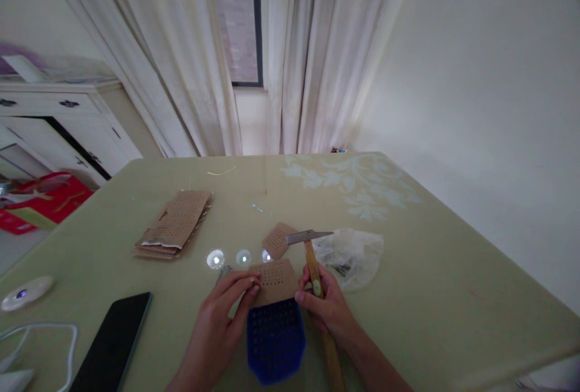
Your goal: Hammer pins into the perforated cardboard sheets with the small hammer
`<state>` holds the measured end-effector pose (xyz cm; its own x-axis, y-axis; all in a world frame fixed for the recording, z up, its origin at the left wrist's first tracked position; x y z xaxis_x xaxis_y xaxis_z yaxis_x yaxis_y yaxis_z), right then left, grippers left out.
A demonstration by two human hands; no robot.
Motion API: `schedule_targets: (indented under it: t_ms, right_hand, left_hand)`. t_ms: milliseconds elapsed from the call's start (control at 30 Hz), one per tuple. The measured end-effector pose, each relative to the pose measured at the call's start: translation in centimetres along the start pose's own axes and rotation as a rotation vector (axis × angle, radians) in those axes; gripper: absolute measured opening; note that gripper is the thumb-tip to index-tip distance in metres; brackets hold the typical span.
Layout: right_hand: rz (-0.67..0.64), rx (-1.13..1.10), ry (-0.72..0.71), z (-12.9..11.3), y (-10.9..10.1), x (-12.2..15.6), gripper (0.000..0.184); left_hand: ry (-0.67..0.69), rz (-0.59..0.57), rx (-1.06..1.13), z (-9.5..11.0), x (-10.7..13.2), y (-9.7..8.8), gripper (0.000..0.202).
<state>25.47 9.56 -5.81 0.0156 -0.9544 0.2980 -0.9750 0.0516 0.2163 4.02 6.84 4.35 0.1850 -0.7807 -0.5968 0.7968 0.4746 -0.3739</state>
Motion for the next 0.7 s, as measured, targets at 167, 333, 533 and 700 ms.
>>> schedule_targets:
  t_ms: [167, 333, 533, 700]
  right_hand:
    - [-0.012, -0.021, -0.008, -0.2, 0.2, 0.0, 0.058]
    - [0.003, -0.029, -0.011, 0.0, 0.0, -0.1, 0.058]
    - [0.016, -0.029, -0.024, -0.1, -0.2, -0.4, 0.057]
    - [0.039, 0.133, -0.077, -3.2, -1.9, 0.6, 0.063]
  left_hand:
    - [0.006, -0.008, -0.019, -0.3, 0.4, 0.1, 0.018]
    - [0.034, 0.0, -0.032, 0.0, 0.3, 0.1, 0.017]
    - [0.119, -0.001, -0.094, 0.6, 0.6, 0.1, 0.016]
    - [0.145, -0.036, -0.122, 0.3, 1.0, 0.7, 0.018]
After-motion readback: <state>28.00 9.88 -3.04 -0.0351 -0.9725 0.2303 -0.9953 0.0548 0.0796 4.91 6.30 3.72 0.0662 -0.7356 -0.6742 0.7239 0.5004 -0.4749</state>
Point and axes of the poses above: each hand's wrist, its own x-axis away from the middle knuckle, its own y-axis out of the palm, z = x × y, the point moved 10 cm from there along -x, towards the middle knuckle, and after that the axes turned 15 degrees about z, right-handed, at the moved point
